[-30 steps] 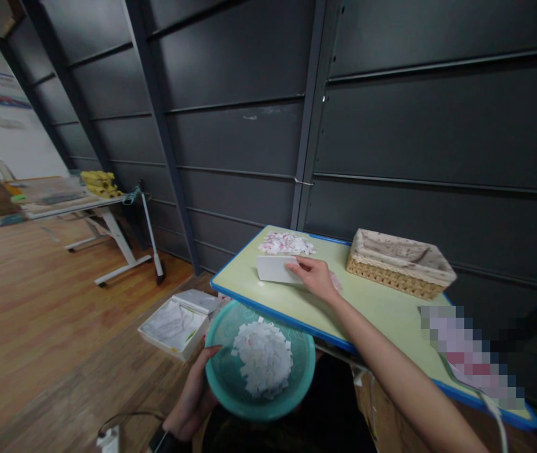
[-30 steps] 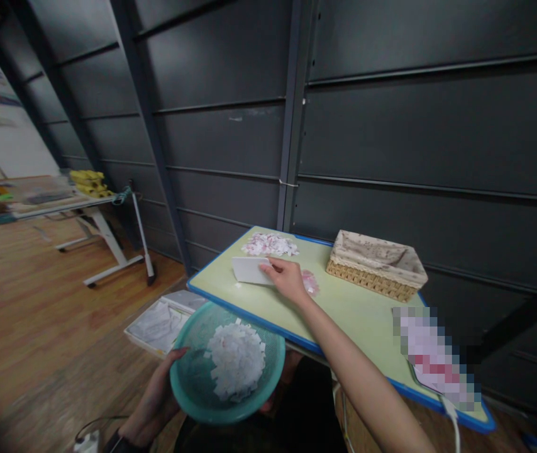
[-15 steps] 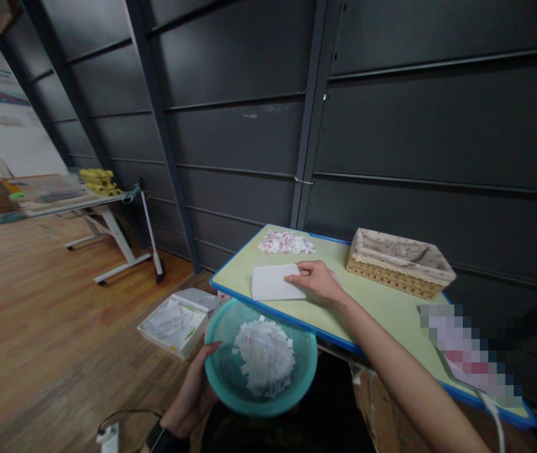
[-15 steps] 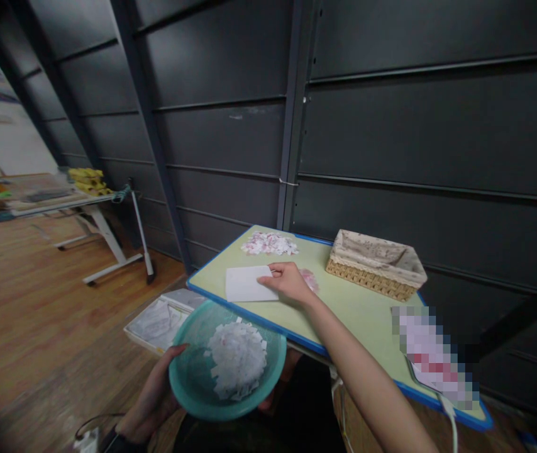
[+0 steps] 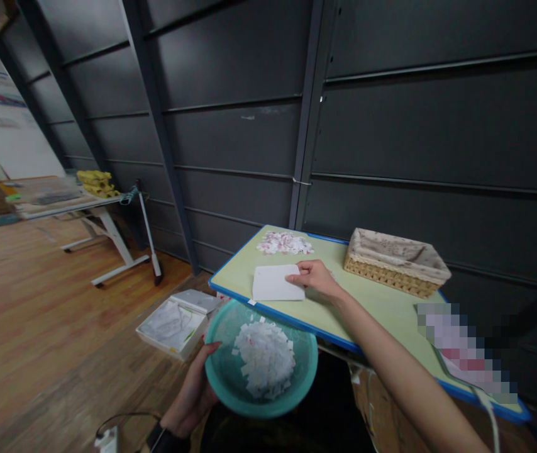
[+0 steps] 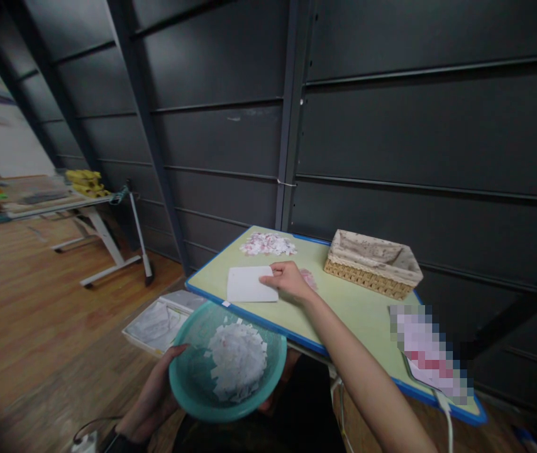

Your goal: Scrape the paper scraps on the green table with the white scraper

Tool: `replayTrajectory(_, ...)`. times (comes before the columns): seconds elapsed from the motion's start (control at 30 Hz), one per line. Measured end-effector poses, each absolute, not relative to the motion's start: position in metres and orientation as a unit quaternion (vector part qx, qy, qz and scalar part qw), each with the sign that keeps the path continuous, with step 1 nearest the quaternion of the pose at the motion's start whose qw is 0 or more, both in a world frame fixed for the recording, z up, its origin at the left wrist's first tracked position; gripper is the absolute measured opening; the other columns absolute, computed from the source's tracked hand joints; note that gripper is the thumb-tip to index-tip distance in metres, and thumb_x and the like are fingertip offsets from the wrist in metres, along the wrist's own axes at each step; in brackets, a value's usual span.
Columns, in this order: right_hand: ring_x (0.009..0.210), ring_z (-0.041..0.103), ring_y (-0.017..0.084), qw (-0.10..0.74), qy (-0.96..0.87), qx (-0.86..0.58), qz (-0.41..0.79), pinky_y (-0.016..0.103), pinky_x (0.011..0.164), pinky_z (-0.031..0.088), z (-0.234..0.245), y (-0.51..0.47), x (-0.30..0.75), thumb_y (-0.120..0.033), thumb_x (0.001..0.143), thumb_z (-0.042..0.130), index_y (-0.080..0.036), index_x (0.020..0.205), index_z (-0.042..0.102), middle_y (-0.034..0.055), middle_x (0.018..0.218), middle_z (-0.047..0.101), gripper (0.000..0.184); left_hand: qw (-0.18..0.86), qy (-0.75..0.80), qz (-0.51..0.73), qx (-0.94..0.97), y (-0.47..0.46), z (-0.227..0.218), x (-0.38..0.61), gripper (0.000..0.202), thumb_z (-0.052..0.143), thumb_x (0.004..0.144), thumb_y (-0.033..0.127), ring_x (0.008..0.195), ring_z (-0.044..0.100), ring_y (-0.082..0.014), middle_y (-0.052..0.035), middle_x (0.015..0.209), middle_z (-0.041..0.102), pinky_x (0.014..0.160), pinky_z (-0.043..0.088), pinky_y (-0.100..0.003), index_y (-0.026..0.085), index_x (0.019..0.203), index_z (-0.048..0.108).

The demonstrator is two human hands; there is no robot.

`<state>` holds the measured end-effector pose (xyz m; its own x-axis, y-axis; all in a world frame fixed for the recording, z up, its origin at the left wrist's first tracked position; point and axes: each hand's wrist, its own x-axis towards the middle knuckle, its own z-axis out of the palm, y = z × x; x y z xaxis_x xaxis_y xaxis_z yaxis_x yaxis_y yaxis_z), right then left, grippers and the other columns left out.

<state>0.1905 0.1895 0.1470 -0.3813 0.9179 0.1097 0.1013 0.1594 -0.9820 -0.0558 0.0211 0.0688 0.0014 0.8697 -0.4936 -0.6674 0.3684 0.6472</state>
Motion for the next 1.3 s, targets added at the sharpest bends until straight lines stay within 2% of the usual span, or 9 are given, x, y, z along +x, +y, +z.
replayTrajectory(0.07, 0.054, 0.057, 0.015, 0.390, -0.655, -0.386, 0.519, 0.024, 0.047, 0.040, 0.149, 0.191, 0.193, -0.043, 0.053, 0.078, -0.011, 0.072, 0.067, 0.0054, 0.066, 0.066, 0.039, 0.699, 0.439, 0.552, 0.118, 0.021, 0.067, -0.057, 0.012, 0.064, 0.074, 0.027, 0.081, 0.071, -0.0255, -0.0067, 0.069, 0.076, 0.080, 0.053, -0.039, 0.014, 0.077, 0.064)
replayTrajectory(0.13, 0.054, 0.055, 0.014, 0.421, -0.660, -0.389, 0.485, 0.025, 0.048, 0.039, 0.152, 0.196, 0.198, -0.045, 0.056, 0.076, -0.011, 0.073, 0.066, 0.0057, 0.066, 0.066, 0.040, 0.695, 0.442, 0.555, 0.118, 0.020, 0.067, -0.056, 0.013, 0.063, 0.075, 0.026, 0.081, 0.071, -0.0255, -0.0069, 0.069, 0.076, 0.080, 0.054, -0.040, 0.014, 0.081, 0.065)
replayTrajectory(0.27, 0.061, 0.054, 0.017, 0.538, -0.650, -0.465, 0.269, 0.026, 0.053, 0.037, 0.160, 0.211, 0.219, -0.051, 0.069, 0.061, -0.011, 0.082, 0.067, 0.0068, 0.072, 0.066, 0.042, 0.689, 0.459, 0.551, 0.109, 0.019, 0.072, -0.051, 0.021, 0.061, 0.077, 0.025, 0.080, 0.071, -0.0258, -0.0073, 0.071, 0.077, 0.078, 0.054, -0.041, 0.012, 0.094, 0.065)
replayTrajectory(0.37, 0.059, 0.050, 0.017, 0.518, -0.648, -0.552, 0.090, 0.026, 0.054, 0.032, 0.162, 0.220, 0.236, -0.048, 0.078, 0.049, -0.012, 0.080, 0.067, 0.0069, 0.068, 0.064, 0.040, 0.676, 0.480, 0.547, 0.118, 0.020, 0.074, -0.044, 0.023, 0.057, 0.079, 0.023, 0.080, 0.071, -0.0264, -0.0091, 0.071, 0.077, 0.076, 0.055, -0.041, 0.010, 0.096, 0.065)
replayTrajectory(0.47, 0.058, 0.048, 0.017, 0.473, -0.646, -0.599, 0.011, 0.026, 0.055, 0.029, 0.161, 0.223, 0.243, -0.043, 0.081, 0.043, -0.014, 0.076, 0.067, 0.0074, 0.066, 0.064, 0.038, 0.676, 0.487, 0.539, 0.123, 0.021, 0.074, -0.038, 0.027, 0.056, 0.080, 0.023, 0.079, 0.071, -0.0271, -0.0101, 0.073, 0.077, 0.076, 0.055, -0.042, 0.009, 0.102, 0.063)
replayTrajectory(0.7, 0.061, 0.053, 0.019, 0.429, -0.669, -0.605, 0.037, 0.026, 0.057, 0.032, 0.157, 0.222, 0.237, -0.037, 0.080, 0.045, -0.014, 0.085, 0.071, 0.0078, 0.070, 0.068, 0.035, 0.690, 0.477, 0.532, 0.113, 0.018, 0.075, -0.028, 0.038, 0.054, 0.081, 0.021, 0.080, 0.071, -0.0262, -0.0106, 0.074, 0.077, 0.080, 0.053, -0.041, 0.005, 0.116, 0.055)
replayTrajectory(0.87, 0.068, 0.058, 0.020, 0.462, -0.656, -0.591, 0.083, 0.027, 0.060, 0.038, 0.156, 0.225, 0.238, -0.036, 0.077, 0.048, -0.013, 0.090, 0.072, 0.0093, 0.079, 0.071, 0.036, 0.696, 0.468, 0.534, 0.103, 0.016, 0.080, -0.027, 0.042, 0.056, 0.080, 0.023, 0.080, 0.071, -0.0261, -0.0103, 0.078, 0.078, 0.081, 0.053, -0.041, 0.006, 0.118, 0.054)
replayTrajectory(1.13, 0.065, 0.059, 0.021, 0.508, -0.632, -0.554, 0.190, 0.028, 0.057, 0.041, 0.154, 0.227, 0.236, -0.042, 0.070, 0.053, -0.009, 0.087, 0.073, 0.0092, 0.077, 0.071, 0.042, 0.702, 0.472, 0.526, 0.092, 0.019, 0.075, -0.028, 0.044, 0.057, 0.078, 0.018, 0.078, 0.072, -0.0272, -0.0115, 0.081, 0.078, 0.080, 0.054, -0.042, 0.005, 0.120, 0.053)
replayTrajectory(1.3, 0.065, 0.060, 0.021, 0.486, -0.653, -0.551, 0.185, 0.028, 0.056, 0.042, 0.152, 0.227, 0.233, -0.043, 0.069, 0.056, -0.010, 0.089, 0.073, 0.0084, 0.075, 0.071, 0.042, 0.700, 0.469, 0.529, 0.100, 0.018, 0.076, -0.026, 0.045, 0.056, 0.079, 0.019, 0.081, 0.071, -0.0274, -0.0120, 0.080, 0.078, 0.082, 0.053, -0.042, 0.004, 0.121, 0.051)
